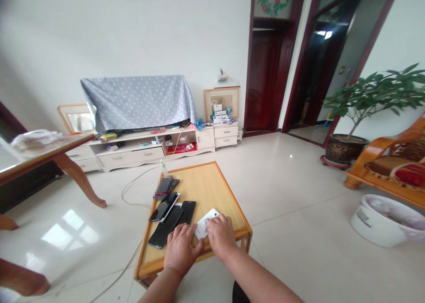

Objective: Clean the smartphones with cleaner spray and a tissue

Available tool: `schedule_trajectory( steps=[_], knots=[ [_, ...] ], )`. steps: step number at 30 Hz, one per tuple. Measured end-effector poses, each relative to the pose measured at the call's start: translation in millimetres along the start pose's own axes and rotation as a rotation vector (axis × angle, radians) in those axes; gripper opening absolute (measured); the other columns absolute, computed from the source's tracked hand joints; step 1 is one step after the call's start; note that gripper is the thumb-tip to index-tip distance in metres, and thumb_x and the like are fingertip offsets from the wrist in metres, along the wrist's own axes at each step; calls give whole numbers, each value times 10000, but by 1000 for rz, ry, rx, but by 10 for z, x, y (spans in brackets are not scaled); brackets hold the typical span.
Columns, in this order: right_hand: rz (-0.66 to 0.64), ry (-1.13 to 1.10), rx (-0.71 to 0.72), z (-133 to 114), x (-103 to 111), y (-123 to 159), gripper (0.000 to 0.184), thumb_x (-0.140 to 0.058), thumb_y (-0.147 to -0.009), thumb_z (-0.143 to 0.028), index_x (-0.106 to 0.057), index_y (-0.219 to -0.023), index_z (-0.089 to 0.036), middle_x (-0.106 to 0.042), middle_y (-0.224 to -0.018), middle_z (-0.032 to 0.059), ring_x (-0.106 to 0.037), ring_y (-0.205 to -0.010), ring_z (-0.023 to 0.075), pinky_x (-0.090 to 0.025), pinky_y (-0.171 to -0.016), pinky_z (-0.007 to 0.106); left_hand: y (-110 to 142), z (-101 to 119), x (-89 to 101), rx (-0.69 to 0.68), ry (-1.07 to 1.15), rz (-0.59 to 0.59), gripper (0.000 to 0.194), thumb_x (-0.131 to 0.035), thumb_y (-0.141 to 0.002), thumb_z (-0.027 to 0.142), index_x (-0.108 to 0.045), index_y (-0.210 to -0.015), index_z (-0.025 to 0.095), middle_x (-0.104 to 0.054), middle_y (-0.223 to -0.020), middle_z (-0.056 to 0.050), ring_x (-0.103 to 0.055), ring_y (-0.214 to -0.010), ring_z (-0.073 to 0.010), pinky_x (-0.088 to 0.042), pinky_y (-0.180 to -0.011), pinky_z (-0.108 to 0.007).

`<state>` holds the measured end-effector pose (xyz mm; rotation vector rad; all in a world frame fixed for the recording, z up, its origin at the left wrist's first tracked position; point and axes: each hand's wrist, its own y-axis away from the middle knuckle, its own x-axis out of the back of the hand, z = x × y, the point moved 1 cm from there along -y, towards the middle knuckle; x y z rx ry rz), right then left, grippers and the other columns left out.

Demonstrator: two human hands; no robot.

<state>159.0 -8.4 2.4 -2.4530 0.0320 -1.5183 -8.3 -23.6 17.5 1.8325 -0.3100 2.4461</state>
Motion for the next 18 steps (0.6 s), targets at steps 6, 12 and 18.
schedule_trajectory(
  steps=[6, 12, 18],
  knots=[
    [39, -224, -245, 132, -101, -164, 187, -484, -969, -283, -662, -937, -237, -708, -854, -10, -635, -795, 162, -392, -671, 246, -15, -50, -23, -28, 16, -19, 475, -579, -853, 450, -619, -1294, 280, -650, -1285, -75, -445, -1322, -309, -344, -1039, -438],
    [71, -138, -217, 109, -62, -253, 180, -497, -915, -153, -666, -922, -212, -677, -1001, 39, -624, -862, 174, -383, -731, 265, -11, -46, -27, -18, 17, -14, 478, -571, -851, 453, -626, -1293, 280, -649, -1293, -78, -445, -1324, -316, -335, -1055, -437],
    [-52, -18, 23, -209, -143, -50, 264, -448, -949, -164, -708, -931, -203, -663, -1041, 69, -583, -985, 212, -408, -860, 293, -10, -80, -52, -32, 31, 0, 477, -552, -865, 467, -615, -1308, 299, -654, -1289, -63, -452, -1318, -304, -326, -1071, -439]
  ],
)
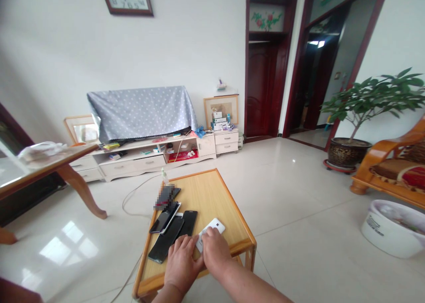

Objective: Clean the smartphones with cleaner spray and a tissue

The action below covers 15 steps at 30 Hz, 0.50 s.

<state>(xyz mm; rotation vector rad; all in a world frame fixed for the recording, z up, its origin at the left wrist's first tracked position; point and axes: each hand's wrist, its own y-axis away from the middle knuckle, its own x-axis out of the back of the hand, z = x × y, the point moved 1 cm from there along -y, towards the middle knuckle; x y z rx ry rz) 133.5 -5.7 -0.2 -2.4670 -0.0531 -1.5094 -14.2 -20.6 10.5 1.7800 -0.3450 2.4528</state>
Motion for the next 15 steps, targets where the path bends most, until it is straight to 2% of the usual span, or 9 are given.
schedule_trajectory(
  steps=[2, 4, 7, 10, 15],
  knots=[
    [-23, -2, 78, -13, 3, 42, 261, -456, -949, -177, -711, -996, -201, -664, -1072, 69, -564, -1021, 223, -404, -909, 305, -1, -2, 2, 5, -3, 3, 479, -539, -875, 476, -610, -1316, 303, -653, -1296, -65, -453, -1318, -300, -323, -1075, -435],
    [-28, 14, 95, 39, 46, 26, 278, -450, -946, -169, -714, -1029, -190, -665, -1099, 78, -551, -1051, 233, -393, -957, 317, 0, 12, 32, 10, -7, -18, 480, -538, -875, 472, -610, -1317, 300, -648, -1306, -69, -449, -1321, -301, -329, -1069, -435],
    [4, 71, 18, 126, 116, -49, 335, -418, -942, -137, -723, -1077, -165, -671, -1133, 107, -544, -1088, 254, -385, -998, 339, 3, 37, 88, 16, -7, -56, 484, -546, -869, 460, -616, -1314, 282, -638, -1322, -80, -444, -1327, -305, -337, -1060, -438],
    [17, 93, -15, 95, 98, -55, 364, -442, -919, -130, -712, -1162, -150, -670, -1191, 121, -547, -1127, 266, -381, -1030, 348, 4, 31, 85, 11, -2, -47, 483, -551, -870, 458, -617, -1313, 276, -641, -1316, -78, -445, -1325, -301, -334, -1063, -433],
    [-61, 58, 139, 8, 52, 16, 363, -425, -980, -227, -706, -1206, -190, -668, -1262, 93, -575, -1159, 240, -374, -1075, 342, 10, 3, 42, 11, -8, -23, 492, -555, -873, 460, -601, -1334, 295, -640, -1325, -65, -446, -1326, -285, -319, -1083, -421]
  ],
)
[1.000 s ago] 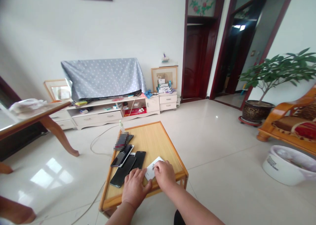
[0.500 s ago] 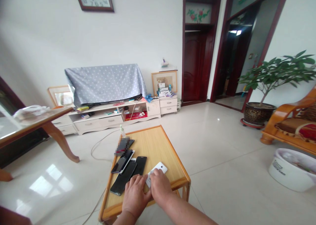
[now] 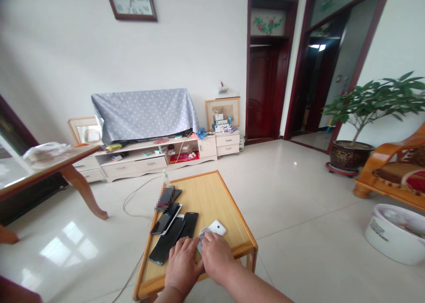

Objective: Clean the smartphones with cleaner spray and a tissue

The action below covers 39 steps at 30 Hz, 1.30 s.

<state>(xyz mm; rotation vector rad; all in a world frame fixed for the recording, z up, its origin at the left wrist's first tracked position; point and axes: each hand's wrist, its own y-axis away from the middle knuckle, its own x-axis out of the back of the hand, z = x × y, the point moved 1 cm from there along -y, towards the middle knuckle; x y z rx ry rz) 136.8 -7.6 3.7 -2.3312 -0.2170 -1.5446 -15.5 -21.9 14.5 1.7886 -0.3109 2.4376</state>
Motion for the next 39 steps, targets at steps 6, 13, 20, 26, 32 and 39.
schedule_trajectory(
  steps=[6, 13, 20, 26, 32, 39],
  knots=[
    [67, 26, -152, 74, 67, -62, 433, -362, -1016, -251, -670, -1304, -150, -620, -1389, 132, -425, -1403, 269, -263, -1187, 400, 14, 15, 25, -2, 11, -10, 470, -563, -859, 453, -622, -1299, 297, -641, -1309, -73, -445, -1325, -302, -341, -1055, -426],
    [9, -9, -62, 19, 30, -49, 464, -314, -1056, -427, -565, -1424, -295, -575, -1463, 55, -354, -1463, 287, -78, -1219, 569, 8, -29, -90, -7, -4, 52, 436, -534, -876, 405, -625, -1293, 315, -653, -1281, -60, -453, -1304, -294, -320, -1065, -424],
    [-31, -5, -143, 60, -2, -22, 484, -286, -1056, -411, -512, -1470, -304, -490, -1536, 55, -261, -1511, 306, -30, -1200, 644, 8, -65, -97, -10, 1, 55, 468, -535, -868, 421, -616, -1312, 298, -648, -1296, -73, -447, -1312, -299, -322, -1065, -432],
    [-46, -25, -115, 11, -9, 148, 489, -242, -1065, -400, -511, -1468, -335, -489, -1538, 22, -212, -1529, 289, 11, -1204, 648, 12, -76, -151, -12, 1, 57, 467, -538, -862, 417, -620, -1304, 292, -647, -1299, -62, -438, -1313, -293, -307, -1076, -426],
    [-49, -26, -186, -45, -19, 194, 503, -214, -1066, -400, -514, -1466, -337, -470, -1550, 19, -231, -1521, 303, -14, -1194, 675, 36, -77, -107, 1, 5, 53, 463, -530, -858, 421, -624, -1294, 296, -650, -1282, -59, -438, -1301, -293, -311, -1070, -428],
    [-4, 56, -228, -76, 31, 226, 484, -239, -1062, -404, -545, -1437, -367, -520, -1512, 8, -287, -1499, 322, -64, -1177, 708, 65, -128, -117, -15, 23, 91, 469, -544, -848, 474, -631, -1269, 287, -659, -1238, -62, -448, -1275, -302, -323, -1054, -437]
  ],
)
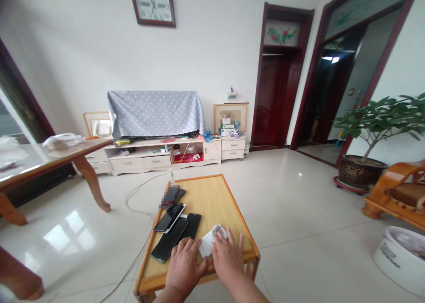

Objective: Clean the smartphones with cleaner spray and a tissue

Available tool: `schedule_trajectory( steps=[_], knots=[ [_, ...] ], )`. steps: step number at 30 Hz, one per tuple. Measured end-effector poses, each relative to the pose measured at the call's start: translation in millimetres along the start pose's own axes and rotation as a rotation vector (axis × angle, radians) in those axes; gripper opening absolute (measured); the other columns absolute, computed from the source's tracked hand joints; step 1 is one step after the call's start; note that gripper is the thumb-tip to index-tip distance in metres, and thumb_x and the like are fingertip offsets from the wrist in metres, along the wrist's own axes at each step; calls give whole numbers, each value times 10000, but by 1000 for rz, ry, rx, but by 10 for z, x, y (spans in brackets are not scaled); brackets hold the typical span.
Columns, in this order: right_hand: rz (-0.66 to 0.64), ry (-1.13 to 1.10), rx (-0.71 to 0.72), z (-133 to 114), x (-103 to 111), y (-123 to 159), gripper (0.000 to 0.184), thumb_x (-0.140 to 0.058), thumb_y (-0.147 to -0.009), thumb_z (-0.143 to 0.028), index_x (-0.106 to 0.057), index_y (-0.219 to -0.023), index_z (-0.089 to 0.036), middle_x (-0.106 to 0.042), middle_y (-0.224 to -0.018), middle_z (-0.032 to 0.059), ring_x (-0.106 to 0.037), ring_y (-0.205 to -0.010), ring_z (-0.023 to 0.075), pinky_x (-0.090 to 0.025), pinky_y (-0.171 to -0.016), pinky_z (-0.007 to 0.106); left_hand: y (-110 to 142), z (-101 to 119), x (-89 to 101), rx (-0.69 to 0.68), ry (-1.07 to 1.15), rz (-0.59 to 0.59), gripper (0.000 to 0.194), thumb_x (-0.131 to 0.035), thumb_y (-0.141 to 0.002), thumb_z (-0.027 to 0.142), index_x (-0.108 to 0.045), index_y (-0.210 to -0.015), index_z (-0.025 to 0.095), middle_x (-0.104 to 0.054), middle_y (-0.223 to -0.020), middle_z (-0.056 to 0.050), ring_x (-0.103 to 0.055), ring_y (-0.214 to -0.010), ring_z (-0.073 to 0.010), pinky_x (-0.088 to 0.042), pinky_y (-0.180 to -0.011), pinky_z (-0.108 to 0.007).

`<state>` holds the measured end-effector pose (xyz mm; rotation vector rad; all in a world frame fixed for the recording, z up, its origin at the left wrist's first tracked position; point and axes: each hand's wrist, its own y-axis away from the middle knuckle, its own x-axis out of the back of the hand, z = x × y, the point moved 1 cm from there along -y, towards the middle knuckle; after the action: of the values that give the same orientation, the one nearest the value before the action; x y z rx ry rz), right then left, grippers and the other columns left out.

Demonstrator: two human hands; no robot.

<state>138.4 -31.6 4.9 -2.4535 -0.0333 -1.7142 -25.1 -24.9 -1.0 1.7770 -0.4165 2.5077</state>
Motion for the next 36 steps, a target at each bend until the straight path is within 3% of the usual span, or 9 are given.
schedule_trajectory(
  steps=[2, 8, 13, 17, 19, 24, 30, 34, 36],
  knots=[
    [-5, 4, -44, -12, -18, -17, 486, -256, -1056, -418, -544, -1442, -349, -492, -1533, 19, -290, -1495, 340, -103, -1170, 717, 6, -6, 10, 3, 1, -5, 470, -536, -853, 484, -631, -1270, 287, -659, -1239, -60, -447, -1274, -303, -322, -1054, -439],
    [-61, -70, 168, -115, -120, 46, 467, -254, -1063, -426, -532, -1439, -408, -539, -1496, -24, -327, -1482, 296, -57, -1216, 646, 14, -39, 13, 29, 9, -69, 571, -516, -849, 392, -522, -1409, 280, -628, -1331, -65, -422, -1308, -300, -302, -1075, -441],
    [-20, -7, -14, -160, -46, -101, 485, -247, -1058, -429, -560, -1422, -362, -515, -1517, 11, -327, -1472, 345, -134, -1164, 711, 30, -64, 11, 42, 40, -52, 691, -533, -834, 512, -473, -1460, 227, -605, -1376, -96, -428, -1302, -320, -283, -1098, -447],
    [-106, -45, 178, -287, -123, -128, 478, -238, -1063, -388, -528, -1442, -385, -548, -1490, 16, -368, -1454, 308, -112, -1185, 669, 40, -84, 17, 66, 32, -81, 662, -463, -863, 350, -404, -1509, 220, -573, -1432, -92, -427, -1321, -295, -291, -1084, -431],
    [-117, -42, 208, -282, -129, -167, 475, -232, -1065, -384, -540, -1427, -398, -560, -1479, 10, -382, -1446, 301, -84, -1185, 674, 43, -82, 28, 67, 42, -81, 677, -465, -860, 364, -387, -1519, 228, -577, -1428, -88, -434, -1312, -293, -294, -1079, -432],
    [-82, 39, -28, -189, -96, -328, 491, -235, -1056, -418, -582, -1399, -359, -495, -1533, 23, -314, -1478, 353, -107, -1144, 735, 51, -62, 70, 66, 62, -68, 774, -543, -802, 530, -416, -1502, 225, -574, -1427, -92, -419, -1321, -321, -278, -1104, -448],
    [-124, 33, 121, -254, -280, -199, 502, -224, -1052, -440, -436, -1505, -407, -457, -1559, -3, -262, -1510, 314, -128, -1164, 712, 54, -82, 72, 60, 88, -61, 627, -448, -872, 402, -433, -1483, 263, -610, -1388, -63, -450, -1283, -295, -303, -1078, -449],
    [-93, 102, -80, -56, -274, -178, 532, -238, -1037, -486, -436, -1517, -373, -388, -1598, -3, -187, -1526, 364, -139, -1144, 746, 60, -84, 103, 65, 114, -61, 681, -545, -805, 526, -500, -1423, 245, -624, -1335, -98, -432, -1296, -335, -293, -1094, -476],
    [-68, 110, -103, 1, -270, -142, 548, -231, -1032, -505, -446, -1514, -359, -380, -1600, -11, -173, -1527, 377, -147, -1137, 756, 65, -75, 146, 62, 122, -66, 638, -561, -789, 539, -550, -1361, 258, -637, -1291, -99, -428, -1296, -345, -301, -1088, -487]
  ],
)
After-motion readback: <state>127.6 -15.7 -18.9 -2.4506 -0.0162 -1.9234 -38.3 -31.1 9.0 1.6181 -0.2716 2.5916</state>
